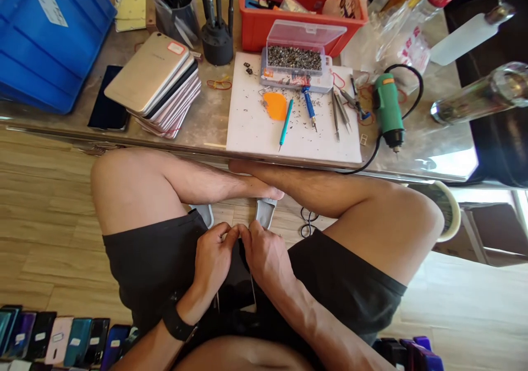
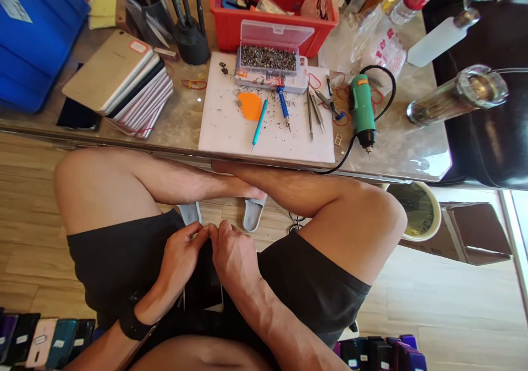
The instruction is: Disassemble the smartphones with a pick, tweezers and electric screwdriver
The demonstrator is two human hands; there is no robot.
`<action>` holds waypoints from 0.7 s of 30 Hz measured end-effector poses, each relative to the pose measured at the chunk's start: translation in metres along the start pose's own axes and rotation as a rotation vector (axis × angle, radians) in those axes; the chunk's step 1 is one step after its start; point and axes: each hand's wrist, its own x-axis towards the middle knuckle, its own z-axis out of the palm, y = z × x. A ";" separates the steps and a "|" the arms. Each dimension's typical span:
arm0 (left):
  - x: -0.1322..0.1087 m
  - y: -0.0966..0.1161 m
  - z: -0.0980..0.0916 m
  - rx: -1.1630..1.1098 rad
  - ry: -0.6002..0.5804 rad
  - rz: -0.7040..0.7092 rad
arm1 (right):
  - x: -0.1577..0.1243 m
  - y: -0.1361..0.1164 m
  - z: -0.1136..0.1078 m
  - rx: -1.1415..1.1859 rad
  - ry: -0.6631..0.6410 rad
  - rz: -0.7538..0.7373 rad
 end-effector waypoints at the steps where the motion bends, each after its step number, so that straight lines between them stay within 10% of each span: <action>1: 0.000 -0.001 0.000 -0.005 0.002 0.000 | 0.001 0.000 0.000 -0.004 -0.002 0.007; 21: 0.000 -0.003 -0.004 -0.408 0.148 -0.097 | -0.070 0.021 0.018 0.291 -0.053 -0.112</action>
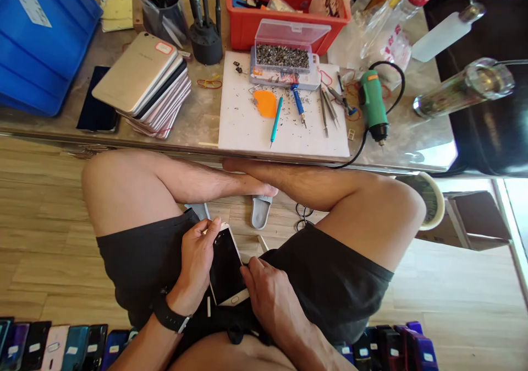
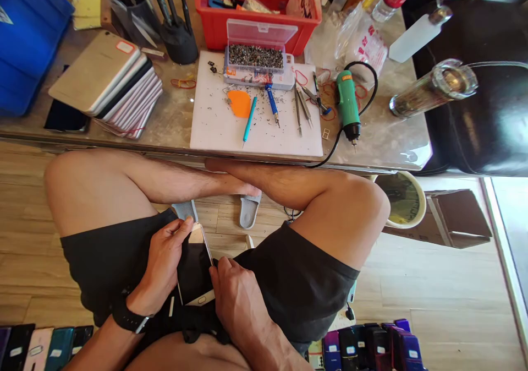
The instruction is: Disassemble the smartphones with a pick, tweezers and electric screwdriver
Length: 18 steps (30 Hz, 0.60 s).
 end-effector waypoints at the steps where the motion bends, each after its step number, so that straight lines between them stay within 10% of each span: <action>1: 0.000 0.001 0.001 -0.021 0.004 -0.010 | -0.002 0.001 0.000 0.044 0.010 0.014; 8: 0.009 0.024 0.006 -0.242 -0.016 -0.063 | 0.013 0.004 -0.005 0.326 0.158 0.130; 13: 0.004 0.047 0.015 -0.488 -0.301 -0.402 | 0.036 0.001 -0.020 0.565 0.089 0.222; 18: 0.005 0.046 0.022 -0.514 -0.281 -0.380 | 0.038 0.005 -0.026 0.508 0.039 0.219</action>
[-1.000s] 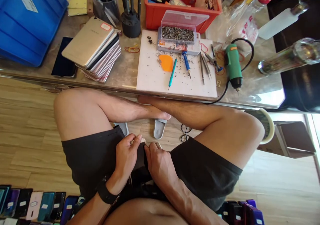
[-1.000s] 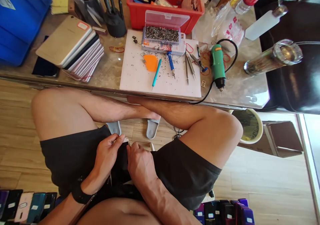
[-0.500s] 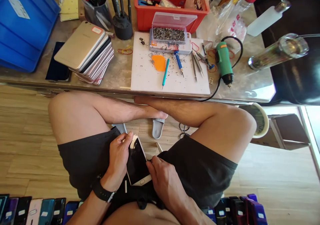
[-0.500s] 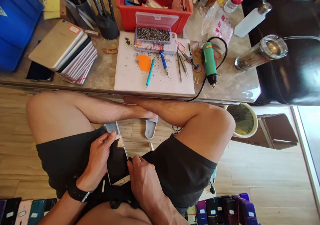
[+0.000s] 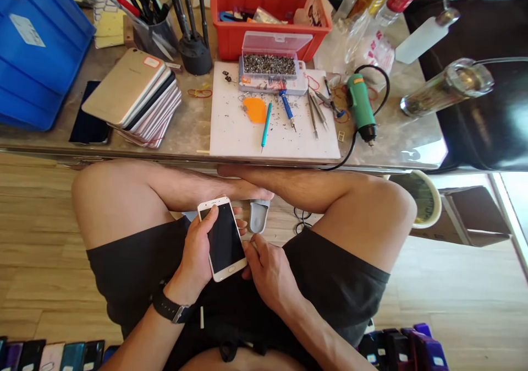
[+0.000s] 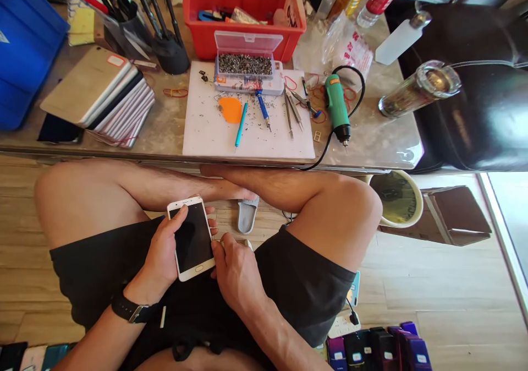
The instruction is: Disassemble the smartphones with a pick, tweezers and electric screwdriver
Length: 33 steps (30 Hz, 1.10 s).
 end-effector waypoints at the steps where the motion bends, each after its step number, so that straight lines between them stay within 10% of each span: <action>1: 0.001 -0.001 0.000 0.010 0.007 0.003 | -0.001 0.001 -0.001 -0.009 -0.010 0.003; 8: 0.003 -0.006 -0.003 0.022 -0.015 -0.021 | -0.007 -0.002 -0.005 0.063 -0.132 0.087; 17: 0.006 -0.006 -0.006 -0.117 0.047 -0.132 | 0.001 0.014 0.024 -0.006 0.030 -0.035; 33: 0.010 0.013 0.012 -0.251 0.154 -0.181 | 0.013 -0.005 -0.011 0.567 -0.111 0.184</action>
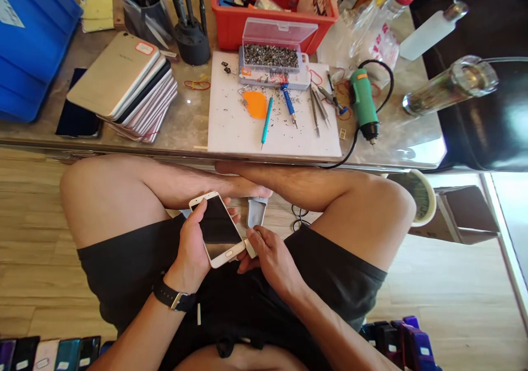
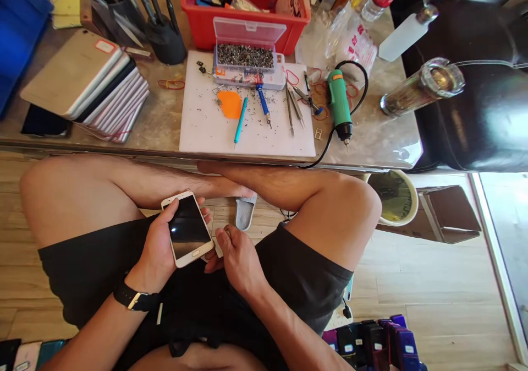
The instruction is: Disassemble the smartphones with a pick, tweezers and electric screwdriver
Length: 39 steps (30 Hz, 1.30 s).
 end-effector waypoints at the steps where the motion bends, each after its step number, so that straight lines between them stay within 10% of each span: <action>1: 0.000 0.000 0.001 0.010 0.002 0.009 | 0.000 0.000 0.000 0.015 -0.009 0.010; 18: 0.009 -0.007 0.013 -0.083 0.073 0.264 | 0.001 0.006 0.024 0.078 0.292 -0.133; 28: -0.005 -0.017 0.034 0.053 -0.120 0.935 | 0.007 -0.011 0.031 -0.026 0.332 -0.142; 35: -0.006 -0.023 0.038 0.090 -0.089 0.993 | 0.011 -0.001 0.037 0.053 0.294 -0.140; 39: -0.014 -0.018 0.030 0.066 -0.187 0.938 | 0.018 -0.014 0.015 -0.293 0.293 -0.192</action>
